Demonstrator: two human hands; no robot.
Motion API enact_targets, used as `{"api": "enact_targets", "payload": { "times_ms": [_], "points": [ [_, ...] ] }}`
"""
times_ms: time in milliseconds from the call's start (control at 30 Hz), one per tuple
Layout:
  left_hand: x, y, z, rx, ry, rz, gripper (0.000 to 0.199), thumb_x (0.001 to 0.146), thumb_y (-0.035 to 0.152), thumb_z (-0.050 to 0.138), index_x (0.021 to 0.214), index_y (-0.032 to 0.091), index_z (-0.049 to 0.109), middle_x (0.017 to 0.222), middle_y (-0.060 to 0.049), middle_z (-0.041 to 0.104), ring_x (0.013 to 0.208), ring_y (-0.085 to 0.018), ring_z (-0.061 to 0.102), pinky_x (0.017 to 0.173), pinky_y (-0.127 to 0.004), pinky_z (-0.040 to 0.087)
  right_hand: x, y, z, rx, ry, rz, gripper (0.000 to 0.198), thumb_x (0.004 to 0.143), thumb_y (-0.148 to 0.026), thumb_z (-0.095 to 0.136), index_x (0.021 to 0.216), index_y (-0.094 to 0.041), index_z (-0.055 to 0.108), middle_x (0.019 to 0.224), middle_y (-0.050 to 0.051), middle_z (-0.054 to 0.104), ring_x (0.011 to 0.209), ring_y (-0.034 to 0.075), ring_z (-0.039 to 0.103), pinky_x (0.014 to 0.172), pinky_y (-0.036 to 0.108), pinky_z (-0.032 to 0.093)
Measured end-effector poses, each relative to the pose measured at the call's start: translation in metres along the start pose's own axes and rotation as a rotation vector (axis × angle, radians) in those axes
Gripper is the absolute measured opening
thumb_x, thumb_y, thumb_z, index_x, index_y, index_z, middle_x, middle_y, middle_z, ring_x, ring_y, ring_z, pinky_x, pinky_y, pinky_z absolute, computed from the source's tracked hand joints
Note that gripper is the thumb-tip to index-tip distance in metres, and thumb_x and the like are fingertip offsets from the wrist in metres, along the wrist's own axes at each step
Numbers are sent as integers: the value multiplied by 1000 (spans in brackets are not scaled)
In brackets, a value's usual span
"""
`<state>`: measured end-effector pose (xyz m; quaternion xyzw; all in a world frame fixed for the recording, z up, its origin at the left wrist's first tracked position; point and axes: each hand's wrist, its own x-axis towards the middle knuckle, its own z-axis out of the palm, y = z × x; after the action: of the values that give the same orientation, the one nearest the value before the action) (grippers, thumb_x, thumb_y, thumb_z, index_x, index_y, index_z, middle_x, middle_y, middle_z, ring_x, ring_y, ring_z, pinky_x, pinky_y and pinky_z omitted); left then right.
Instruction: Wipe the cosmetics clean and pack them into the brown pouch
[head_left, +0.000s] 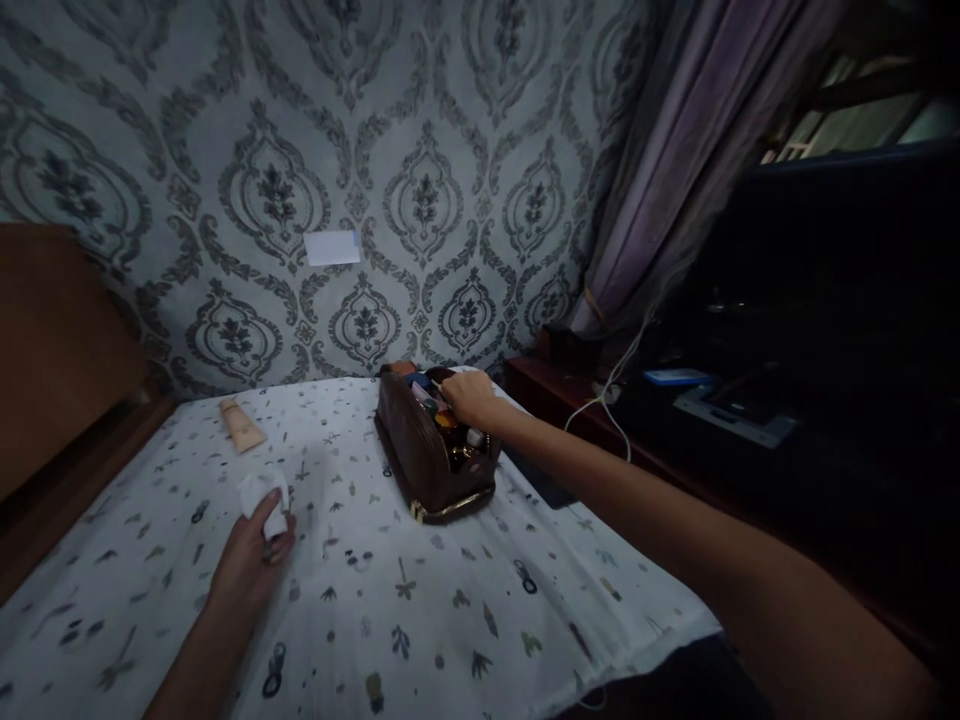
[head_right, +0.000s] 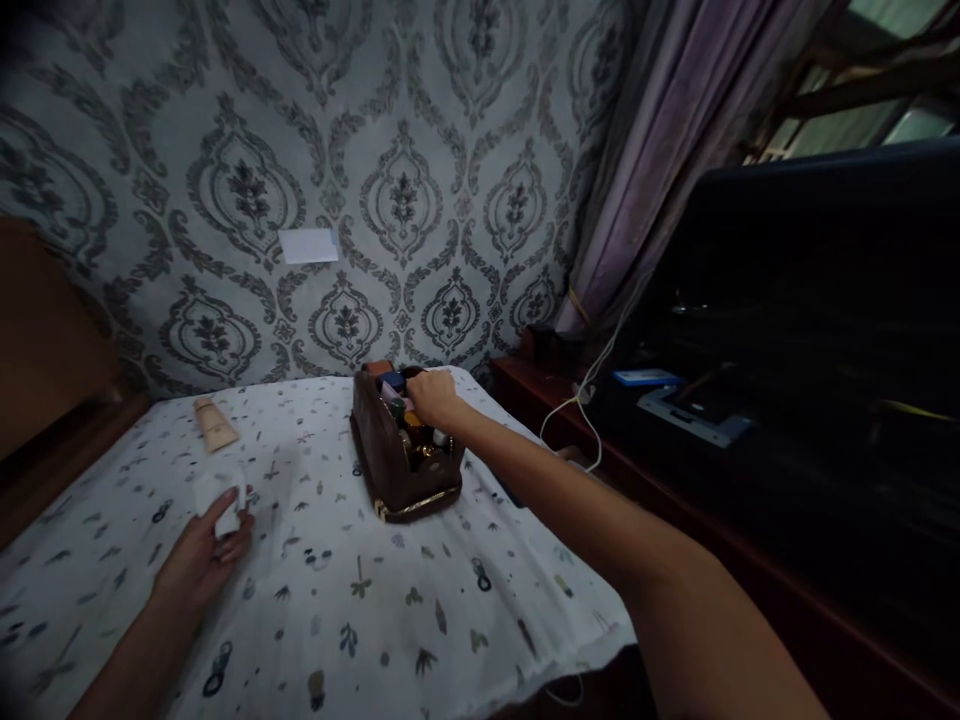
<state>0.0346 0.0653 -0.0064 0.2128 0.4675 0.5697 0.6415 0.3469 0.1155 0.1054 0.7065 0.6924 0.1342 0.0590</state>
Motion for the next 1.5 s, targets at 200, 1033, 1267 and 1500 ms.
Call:
{"api": "enact_targets", "payload": {
  "times_ms": [200,1033,1267,1500],
  "points": [
    [5,-4,-4,27,-74,28,24,72,24,77,82,15,58,61,4,55,38,-4,40,32,-14,23,1,-2,0,-43,-37,-34,29,93,-29,57,106,-10,75,108,23,74,106,31,70,81,33,51],
    [4,-7,-3,29,-36,-9,18,75,18,74,85,14,59,62,3,56,38,-4,40,31,-15,24,8,15,6,-30,-30,5,44,100,-40,41,110,-11,73,110,23,73,106,30,69,84,32,51],
    [0,-5,1,18,-18,17,16,74,17,72,81,15,58,60,3,54,40,-6,44,31,-14,23,10,10,6,-23,-8,16,40,99,-37,45,107,-10,74,109,23,73,105,30,69,84,33,50],
    [-5,-2,5,49,-6,18,11,76,18,69,81,13,61,61,1,57,39,-6,43,30,-14,23,9,5,7,6,0,23,39,99,-39,45,112,-14,72,114,20,72,108,30,68,83,33,50]
  ]
}}
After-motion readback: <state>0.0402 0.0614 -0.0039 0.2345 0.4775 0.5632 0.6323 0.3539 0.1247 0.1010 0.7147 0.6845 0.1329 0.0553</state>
